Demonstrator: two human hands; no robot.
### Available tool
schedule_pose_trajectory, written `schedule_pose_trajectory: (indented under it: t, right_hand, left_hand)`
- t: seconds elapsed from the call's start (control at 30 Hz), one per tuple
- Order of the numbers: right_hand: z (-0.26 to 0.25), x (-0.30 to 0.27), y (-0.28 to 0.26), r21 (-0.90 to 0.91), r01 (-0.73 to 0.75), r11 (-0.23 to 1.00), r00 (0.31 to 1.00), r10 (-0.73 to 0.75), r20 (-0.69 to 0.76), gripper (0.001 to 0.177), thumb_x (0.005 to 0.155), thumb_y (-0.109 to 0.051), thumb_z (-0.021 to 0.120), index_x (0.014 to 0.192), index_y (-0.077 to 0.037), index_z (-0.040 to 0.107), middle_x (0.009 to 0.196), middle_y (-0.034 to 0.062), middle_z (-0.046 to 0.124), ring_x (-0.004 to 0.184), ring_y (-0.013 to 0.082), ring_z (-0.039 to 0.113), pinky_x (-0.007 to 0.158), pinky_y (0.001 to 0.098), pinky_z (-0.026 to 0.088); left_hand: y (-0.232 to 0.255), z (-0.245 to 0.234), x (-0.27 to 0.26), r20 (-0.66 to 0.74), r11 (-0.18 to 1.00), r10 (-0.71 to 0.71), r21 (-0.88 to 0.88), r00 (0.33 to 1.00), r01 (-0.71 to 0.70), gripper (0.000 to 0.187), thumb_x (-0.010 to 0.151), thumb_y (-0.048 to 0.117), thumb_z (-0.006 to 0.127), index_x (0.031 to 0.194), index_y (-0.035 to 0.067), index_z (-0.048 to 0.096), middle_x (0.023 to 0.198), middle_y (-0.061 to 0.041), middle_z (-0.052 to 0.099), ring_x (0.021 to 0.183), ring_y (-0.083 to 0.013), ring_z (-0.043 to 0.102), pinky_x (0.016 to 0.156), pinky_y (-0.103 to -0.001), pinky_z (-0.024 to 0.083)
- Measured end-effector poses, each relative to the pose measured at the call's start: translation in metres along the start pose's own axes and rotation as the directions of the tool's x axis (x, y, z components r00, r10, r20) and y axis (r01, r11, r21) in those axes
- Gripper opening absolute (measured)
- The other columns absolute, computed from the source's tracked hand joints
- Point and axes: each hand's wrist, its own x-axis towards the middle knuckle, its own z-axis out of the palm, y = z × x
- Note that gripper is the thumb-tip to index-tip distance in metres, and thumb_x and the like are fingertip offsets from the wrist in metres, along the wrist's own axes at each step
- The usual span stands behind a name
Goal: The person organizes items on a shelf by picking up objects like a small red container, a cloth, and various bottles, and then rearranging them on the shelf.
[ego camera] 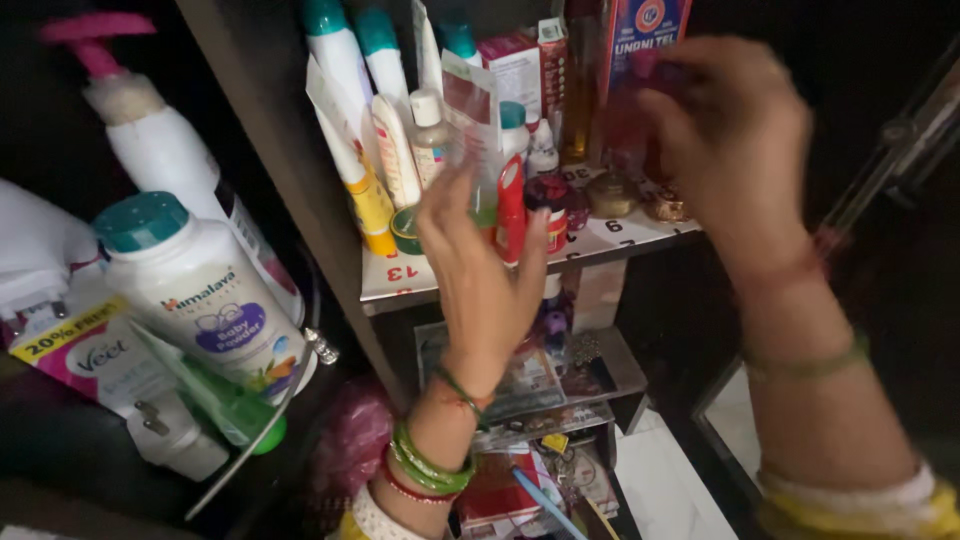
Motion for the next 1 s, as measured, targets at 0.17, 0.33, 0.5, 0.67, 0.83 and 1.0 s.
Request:
schedule_pose_trajectory:
  t: [0.17, 0.33, 0.5, 0.67, 0.83, 1.0]
  right_hand:
    - [0.047, 0.021, 0.052, -0.346, -0.030, 0.938, 0.984, 0.088, 0.156, 0.032, 0.089, -0.015, 0.084, 0.118, -0.009, 0.072, 0.110, 0.0126, 0.074, 0.098, 0.0329, 0.071, 0.081, 0.0434, 0.057]
    - [0.056, 0.008, 0.065, -0.478, -0.061, 0.876, 0.974, 0.156, 0.162, 0.030, 0.084, -0.018, 0.084, 0.112, -0.011, 0.073, 0.111, 0.0154, 0.071, 0.097, 0.0370, 0.069, 0.078, 0.0470, 0.055]
    - [0.052, 0.007, 0.055, -0.491, 0.043, 0.870, 0.993, 0.018, 0.119, 0.039, 0.079, -0.018, 0.086, 0.113, -0.008, 0.070, 0.114, 0.0207, 0.065, 0.102, 0.0397, 0.065, 0.079, 0.0471, 0.056]
    - [0.055, 0.028, 0.047, -0.081, -0.081, 0.993, 0.933, 0.105, 0.343, 0.045, 0.087, -0.018, 0.078, 0.129, -0.007, 0.068, 0.113, 0.0189, 0.069, 0.099, 0.0329, 0.071, 0.084, 0.0405, 0.058]
    - [0.077, 0.050, 0.063, -0.181, -0.160, 0.970, 0.745, 0.239, 0.623, 0.053, 0.080, -0.032, 0.079, 0.124, -0.005, 0.068, 0.103, 0.0193, 0.074, 0.094, 0.0334, 0.072, 0.084, 0.0413, 0.055]
    - [0.097, 0.048, 0.079, -0.206, -0.130, 0.970, 0.732, 0.234, 0.640, 0.050, 0.078, -0.034, 0.080, 0.118, -0.006, 0.069, 0.103, 0.0189, 0.074, 0.098, 0.0338, 0.071, 0.087, 0.0425, 0.054]
  left_hand:
    - [-0.004, -0.010, 0.064, 0.024, 0.972, 0.161, 0.171, 0.987, -0.162, 0.093, 0.088, 0.021, 0.088, 0.156, -0.001, 0.028, 0.150, -0.026, 0.047, 0.138, -0.0413, 0.047, 0.114, -0.052, 0.044]
    - [-0.013, -0.009, 0.094, 0.278, 0.988, -0.111, 0.139, 0.954, 0.075, 0.100, 0.080, 0.023, 0.088, 0.155, 0.002, 0.026, 0.126, -0.025, 0.061, 0.114, -0.0435, 0.061, 0.097, -0.049, 0.051]
    - [-0.029, -0.002, 0.096, 0.294, 0.985, -0.152, 0.118, 0.944, 0.122, 0.097, 0.079, 0.022, 0.086, 0.153, 0.001, 0.027, 0.122, -0.022, 0.064, 0.108, -0.0389, 0.066, 0.095, -0.044, 0.055]
    - [-0.036, 0.006, 0.104, 0.325, 0.960, -0.256, 0.198, 0.910, 0.199, 0.100, 0.078, 0.025, 0.083, 0.152, -0.002, 0.022, 0.119, -0.027, 0.064, 0.107, -0.0413, 0.066, 0.092, -0.046, 0.054]
    - [-0.036, 0.020, 0.103, 0.303, 0.907, -0.376, 0.314, 0.876, 0.281, 0.085, 0.086, 0.020, 0.073, 0.153, 0.000, 0.024, 0.126, -0.030, 0.059, 0.108, -0.0461, 0.064, 0.092, -0.051, 0.052]
    - [-0.028, 0.013, 0.104, 0.151, 0.983, -0.125, 0.155, 0.981, 0.101, 0.071, 0.093, 0.011, 0.066, 0.153, -0.003, 0.031, 0.136, -0.033, 0.054, 0.118, -0.0477, 0.061, 0.102, -0.050, 0.051]
